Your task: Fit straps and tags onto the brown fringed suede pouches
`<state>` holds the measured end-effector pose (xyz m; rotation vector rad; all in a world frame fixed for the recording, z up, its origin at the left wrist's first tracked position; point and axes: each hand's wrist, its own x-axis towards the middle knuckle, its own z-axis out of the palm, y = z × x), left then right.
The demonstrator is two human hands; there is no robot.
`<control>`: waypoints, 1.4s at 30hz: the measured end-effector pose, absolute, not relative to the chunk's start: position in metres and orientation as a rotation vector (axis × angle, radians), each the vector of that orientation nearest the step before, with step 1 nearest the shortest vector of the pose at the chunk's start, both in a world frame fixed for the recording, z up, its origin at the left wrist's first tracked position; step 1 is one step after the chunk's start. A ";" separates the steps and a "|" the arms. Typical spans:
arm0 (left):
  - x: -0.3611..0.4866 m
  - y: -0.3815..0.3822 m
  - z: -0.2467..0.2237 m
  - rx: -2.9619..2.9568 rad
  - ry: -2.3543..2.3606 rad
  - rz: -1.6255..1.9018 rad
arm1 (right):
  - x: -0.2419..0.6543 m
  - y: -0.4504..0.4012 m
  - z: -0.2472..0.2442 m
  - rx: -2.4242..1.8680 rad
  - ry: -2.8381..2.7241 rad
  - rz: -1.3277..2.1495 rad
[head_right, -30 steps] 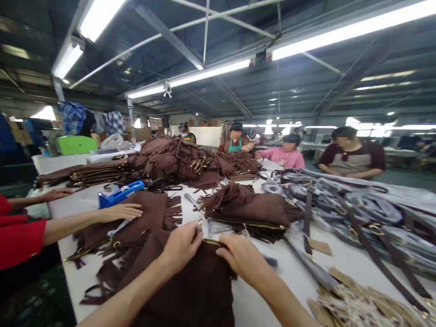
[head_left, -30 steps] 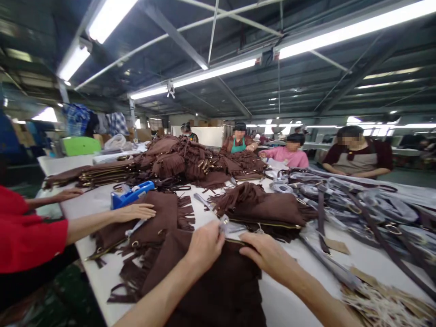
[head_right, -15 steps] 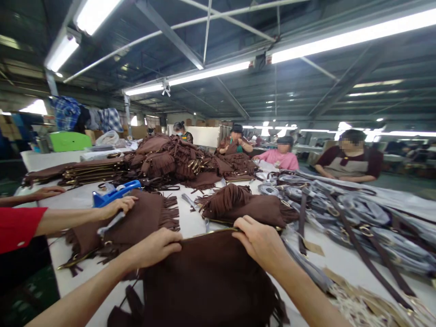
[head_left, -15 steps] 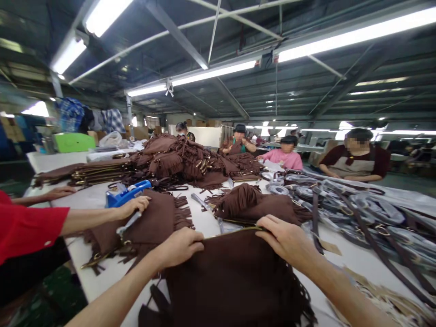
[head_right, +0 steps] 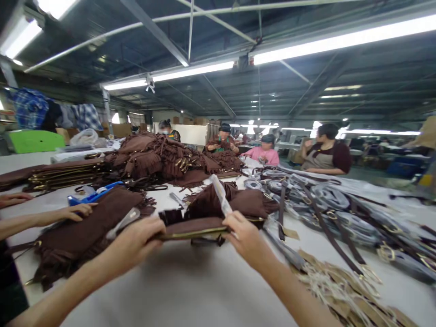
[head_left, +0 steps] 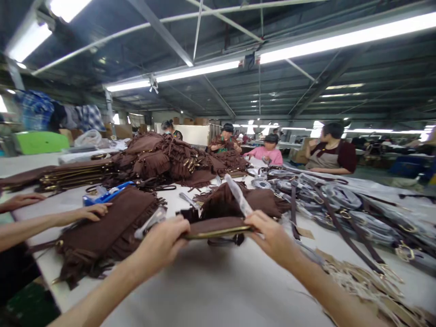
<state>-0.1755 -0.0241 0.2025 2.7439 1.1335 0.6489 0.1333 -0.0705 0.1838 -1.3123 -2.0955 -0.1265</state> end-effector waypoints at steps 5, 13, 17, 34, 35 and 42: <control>-0.169 -0.036 0.119 2.457 1.101 0.248 | 0.131 -0.081 0.106 -1.617 -2.303 0.246; -0.153 -0.047 0.123 2.605 1.213 0.206 | 0.123 -0.075 0.115 -1.812 -2.285 0.130; -0.149 -0.039 0.110 2.642 1.196 0.217 | 0.111 -0.070 0.108 -1.887 -2.210 0.103; -0.129 -0.039 0.095 2.508 1.127 0.545 | 0.219 -0.108 0.145 -1.997 -1.777 0.255; -0.130 -0.040 0.094 2.494 1.125 0.585 | 0.216 -0.108 0.145 -2.027 -1.792 0.239; -0.141 -0.021 0.070 2.380 1.034 0.765 | 0.202 -0.103 0.130 -2.163 -1.982 0.320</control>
